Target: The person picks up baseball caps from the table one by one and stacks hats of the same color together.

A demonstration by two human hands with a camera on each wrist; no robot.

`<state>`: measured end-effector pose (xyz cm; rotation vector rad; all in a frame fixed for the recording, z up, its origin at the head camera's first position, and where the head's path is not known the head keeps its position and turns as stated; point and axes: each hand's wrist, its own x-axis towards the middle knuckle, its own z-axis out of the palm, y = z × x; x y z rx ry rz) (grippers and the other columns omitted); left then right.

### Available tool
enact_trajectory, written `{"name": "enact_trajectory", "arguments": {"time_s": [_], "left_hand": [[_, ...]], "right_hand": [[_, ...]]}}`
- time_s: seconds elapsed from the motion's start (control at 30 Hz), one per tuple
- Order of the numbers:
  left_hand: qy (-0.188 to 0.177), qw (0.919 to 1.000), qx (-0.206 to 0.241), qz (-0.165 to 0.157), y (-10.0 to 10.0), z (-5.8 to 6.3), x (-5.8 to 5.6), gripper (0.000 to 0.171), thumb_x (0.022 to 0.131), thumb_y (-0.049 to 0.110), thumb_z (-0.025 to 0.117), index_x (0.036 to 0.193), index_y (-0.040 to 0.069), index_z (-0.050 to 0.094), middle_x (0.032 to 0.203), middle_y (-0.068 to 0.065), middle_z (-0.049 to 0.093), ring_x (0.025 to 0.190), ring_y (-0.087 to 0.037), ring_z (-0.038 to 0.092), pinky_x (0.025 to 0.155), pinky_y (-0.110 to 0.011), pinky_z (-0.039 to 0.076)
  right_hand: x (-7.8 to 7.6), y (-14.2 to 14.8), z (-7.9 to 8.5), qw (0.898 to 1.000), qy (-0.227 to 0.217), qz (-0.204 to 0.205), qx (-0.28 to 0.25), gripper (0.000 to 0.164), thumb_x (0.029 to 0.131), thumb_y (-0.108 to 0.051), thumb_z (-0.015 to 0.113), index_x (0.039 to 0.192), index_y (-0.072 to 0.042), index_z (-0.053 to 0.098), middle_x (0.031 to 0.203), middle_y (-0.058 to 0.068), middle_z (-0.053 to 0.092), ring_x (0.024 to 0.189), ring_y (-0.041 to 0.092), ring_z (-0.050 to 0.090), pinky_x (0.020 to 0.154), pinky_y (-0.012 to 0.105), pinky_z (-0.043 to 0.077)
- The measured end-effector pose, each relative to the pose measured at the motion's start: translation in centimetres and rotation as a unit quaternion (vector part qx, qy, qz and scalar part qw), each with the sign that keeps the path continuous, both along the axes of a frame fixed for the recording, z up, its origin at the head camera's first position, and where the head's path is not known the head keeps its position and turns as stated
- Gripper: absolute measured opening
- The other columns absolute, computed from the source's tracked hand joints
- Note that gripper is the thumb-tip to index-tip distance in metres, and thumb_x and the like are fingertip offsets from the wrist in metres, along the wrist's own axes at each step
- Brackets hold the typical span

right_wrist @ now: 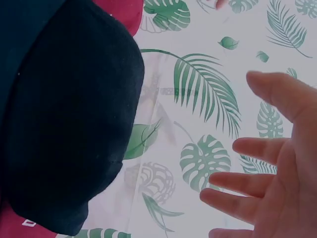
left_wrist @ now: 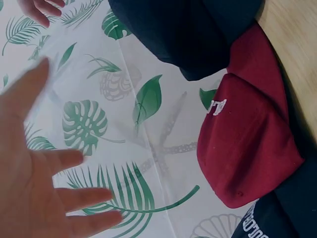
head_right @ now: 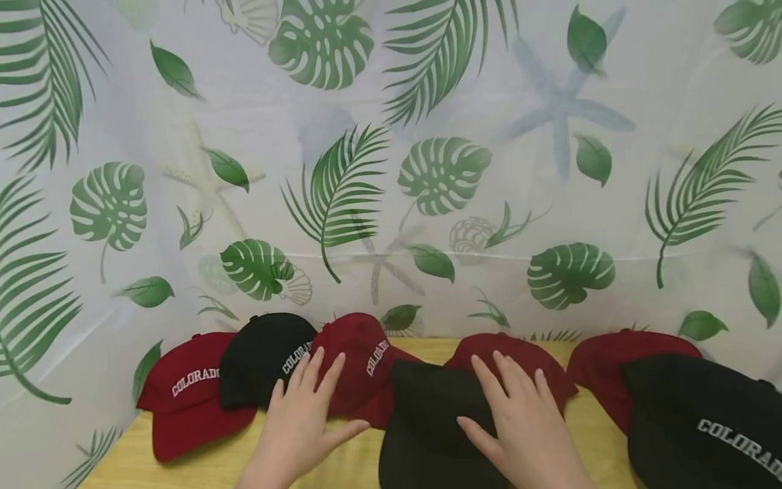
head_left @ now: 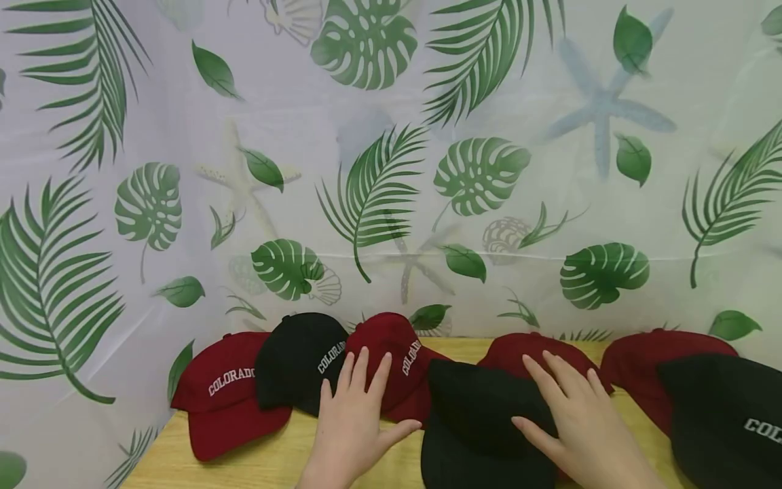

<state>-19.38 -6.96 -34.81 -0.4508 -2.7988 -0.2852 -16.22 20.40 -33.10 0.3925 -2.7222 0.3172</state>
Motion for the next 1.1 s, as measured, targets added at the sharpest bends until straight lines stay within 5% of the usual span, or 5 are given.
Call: {"name": "enact_trajectory", "arguments": {"time_s": [0.13,0.43,0.8,1.1], "left_hand": [[0.001,0.9998,-0.019,-0.006,0.0,0.3,0.2,0.070,0.075,0.058,0.056,0.128,0.014,0.046,0.130,-0.015,0.042,0.119,-0.033,0.035,0.087,-0.058,0.031],[0.108,0.9940,-0.016,-0.005,0.0,0.3,0.6,0.052,0.074,0.044,0.066,0.104,0.002,0.061,0.093,-0.010,0.062,0.080,-0.022,0.059,0.063,-0.034,0.048],[0.025,0.9979,0.052,-0.028,0.3,0.0,0.5,0.046,0.074,0.037,0.068,0.102,0.002,0.061,0.094,-0.010,0.061,0.083,-0.021,0.059,0.064,-0.035,0.050],[-0.037,0.9917,0.103,-0.068,0.9,-1.1,-0.2,0.040,0.074,0.031,0.070,0.097,0.001,0.060,0.087,-0.007,0.059,0.072,-0.019,0.057,0.064,-0.033,0.049]], "right_hand": [[0.2,-0.3,0.4,1.000,0.027,0.007,-0.007,0.068,0.071,-0.038,0.071,0.125,-0.004,0.047,0.121,0.021,0.047,0.107,0.037,0.044,0.089,0.060,0.026],[1.0,-0.8,0.5,0.997,0.082,0.001,-0.012,0.054,0.067,-0.030,0.076,0.111,-0.004,0.058,0.104,0.013,0.058,0.089,0.028,0.054,0.075,0.046,0.046],[1.3,0.2,-0.7,0.993,0.118,0.000,-0.027,0.043,0.062,-0.023,0.079,0.097,-0.006,0.063,0.090,0.009,0.062,0.075,0.023,0.059,0.063,0.039,0.050],[1.1,2.6,-2.1,0.997,0.002,-0.048,-0.055,0.035,0.067,-0.021,0.076,0.093,-0.001,0.062,0.084,0.011,0.062,0.068,0.023,0.058,0.065,0.043,0.049]]}}
